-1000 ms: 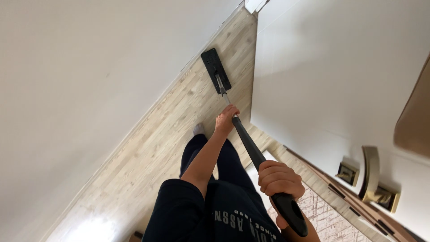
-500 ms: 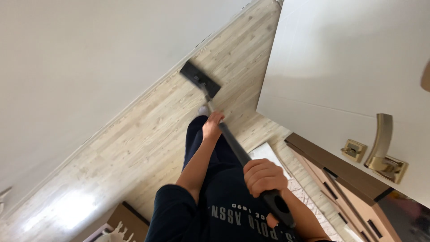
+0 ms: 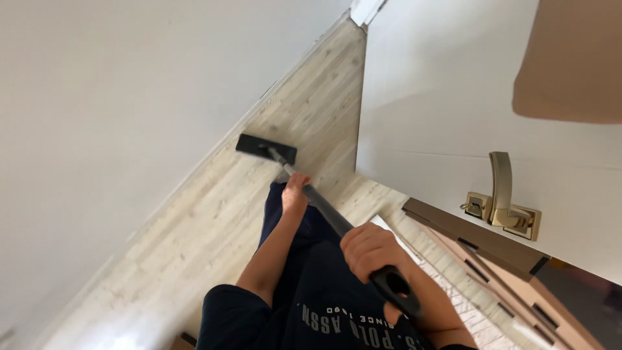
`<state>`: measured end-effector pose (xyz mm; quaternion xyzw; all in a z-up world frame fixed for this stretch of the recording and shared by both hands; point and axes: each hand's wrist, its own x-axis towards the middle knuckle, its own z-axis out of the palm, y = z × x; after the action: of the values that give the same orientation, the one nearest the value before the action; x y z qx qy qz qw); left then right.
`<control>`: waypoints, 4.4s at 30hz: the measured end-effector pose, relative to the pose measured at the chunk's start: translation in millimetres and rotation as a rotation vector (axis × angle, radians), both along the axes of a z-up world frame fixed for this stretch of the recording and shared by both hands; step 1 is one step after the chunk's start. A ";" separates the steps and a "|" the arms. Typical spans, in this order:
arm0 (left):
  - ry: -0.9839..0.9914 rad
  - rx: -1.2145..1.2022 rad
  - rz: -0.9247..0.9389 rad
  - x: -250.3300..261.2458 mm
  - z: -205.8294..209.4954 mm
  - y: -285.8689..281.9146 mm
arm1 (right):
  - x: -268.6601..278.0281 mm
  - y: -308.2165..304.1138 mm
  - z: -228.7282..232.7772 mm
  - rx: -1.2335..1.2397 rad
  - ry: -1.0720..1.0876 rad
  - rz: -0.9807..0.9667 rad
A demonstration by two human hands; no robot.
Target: Mop the floor using a flat mop and a cleaning bucket, and use wet wipes for spot cleaning.
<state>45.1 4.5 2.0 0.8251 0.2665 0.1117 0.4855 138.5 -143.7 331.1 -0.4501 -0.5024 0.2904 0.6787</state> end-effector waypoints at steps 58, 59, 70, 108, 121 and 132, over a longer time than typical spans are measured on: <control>0.057 -0.125 -0.645 223.4 -100.5 62.1 | -4.9 95.0 -61.7 -0.195 -0.192 -1.197; -0.003 -0.106 -0.624 203.9 -97.2 63.3 | -21.5 92.0 -61.7 -0.189 -0.194 -1.188; 0.022 -0.032 -0.552 2.3 -70.9 86.8 | -188.4 75.9 -44.9 -0.122 -0.111 -1.062; -0.195 0.111 -0.198 -88.8 5.6 -40.9 | 49.3 -263.3 -97.3 -0.250 0.135 -1.556; -0.101 0.084 -0.046 -90.3 13.9 -31.2 | 2.4 -123.4 -45.9 -0.858 -1.053 -0.928; -0.578 -0.346 0.170 -87.0 -40.0 57.2 | 33.9 54.7 -60.4 -0.599 -1.201 -0.735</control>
<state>-41.9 61.7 -38.0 0.6397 0.2005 0.3341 0.6625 172.4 -89.0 270.8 -0.8337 -0.5029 -0.1247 0.1911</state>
